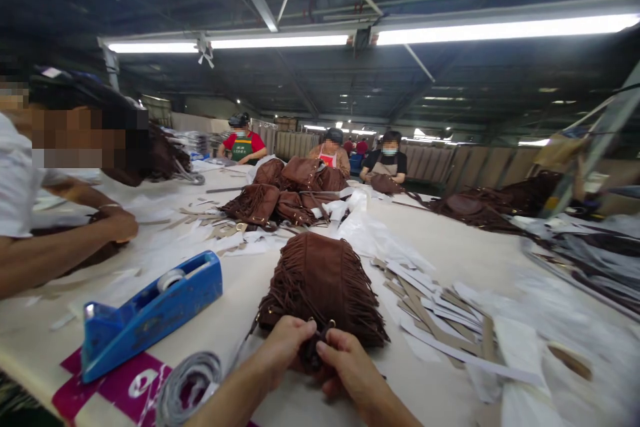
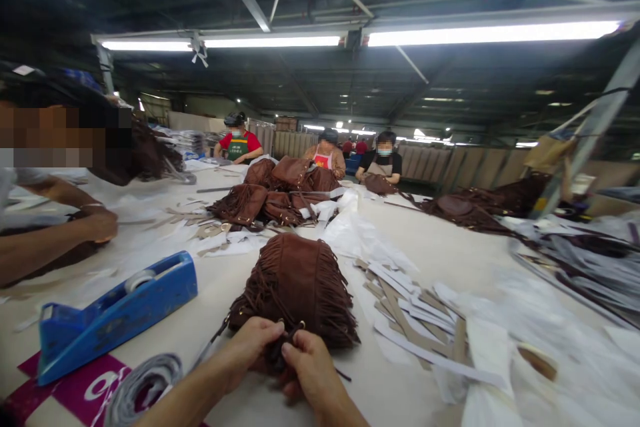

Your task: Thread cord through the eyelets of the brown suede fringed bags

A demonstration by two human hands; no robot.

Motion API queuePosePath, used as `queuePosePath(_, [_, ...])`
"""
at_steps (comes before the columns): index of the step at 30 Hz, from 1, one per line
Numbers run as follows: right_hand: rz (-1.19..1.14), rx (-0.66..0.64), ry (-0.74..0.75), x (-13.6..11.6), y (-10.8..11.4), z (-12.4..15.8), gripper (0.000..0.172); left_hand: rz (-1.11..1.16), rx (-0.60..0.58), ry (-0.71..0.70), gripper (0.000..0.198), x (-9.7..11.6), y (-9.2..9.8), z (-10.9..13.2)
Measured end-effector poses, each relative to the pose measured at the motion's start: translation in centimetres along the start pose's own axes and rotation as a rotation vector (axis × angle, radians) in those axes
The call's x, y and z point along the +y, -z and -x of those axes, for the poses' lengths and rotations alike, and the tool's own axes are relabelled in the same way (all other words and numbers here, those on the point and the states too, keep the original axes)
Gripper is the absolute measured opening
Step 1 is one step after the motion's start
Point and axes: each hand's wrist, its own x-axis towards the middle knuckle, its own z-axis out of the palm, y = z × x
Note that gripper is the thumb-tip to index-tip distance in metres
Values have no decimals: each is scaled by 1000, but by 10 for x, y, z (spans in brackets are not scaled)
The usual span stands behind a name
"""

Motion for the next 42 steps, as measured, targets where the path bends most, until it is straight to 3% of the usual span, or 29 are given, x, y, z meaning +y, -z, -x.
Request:
queuePosePath(5, [170, -26, -59, 0, 3, 5, 14, -7, 85, -49, 35, -9, -2, -15])
queuePosePath(7, [252, -27, -37, -6, 11, 11, 16, 8, 68, -55, 29, -8, -1, -16])
queuePosePath(9, [489, 8, 181, -18, 22, 17, 17, 27, 18, -44, 25, -6, 1, -15])
queuePosePath(11, [855, 52, 556, -32, 32, 18, 20, 38, -42, -33, 25, -3, 4, -11])
queuePosePath(13, [1192, 49, 869, -46, 38, 11, 41, 40, -87, -33, 26, 0, 7, -8])
queuePosePath(15, [1351, -24, 968, -55, 40, -3, 54, 44, -116, -24, 24, 4, 9, -4])
queuePosePath(20, [1385, -198, 932, -52, 35, -38, 63, 53, -75, 49, 17, 6, 13, 4])
queuePosePath(28, [1423, 116, 936, -23, 28, -68, 56, 116, 100, 138, 23, 1, -1, 3])
queuePosePath(33, [1443, 232, 975, -14, 24, -76, 52, 135, 64, 195, 7, 11, -1, 0])
queuePosePath(42, [1387, 203, 976, -22, 29, -80, 38, 128, 2, 231, 9, 10, -1, -6])
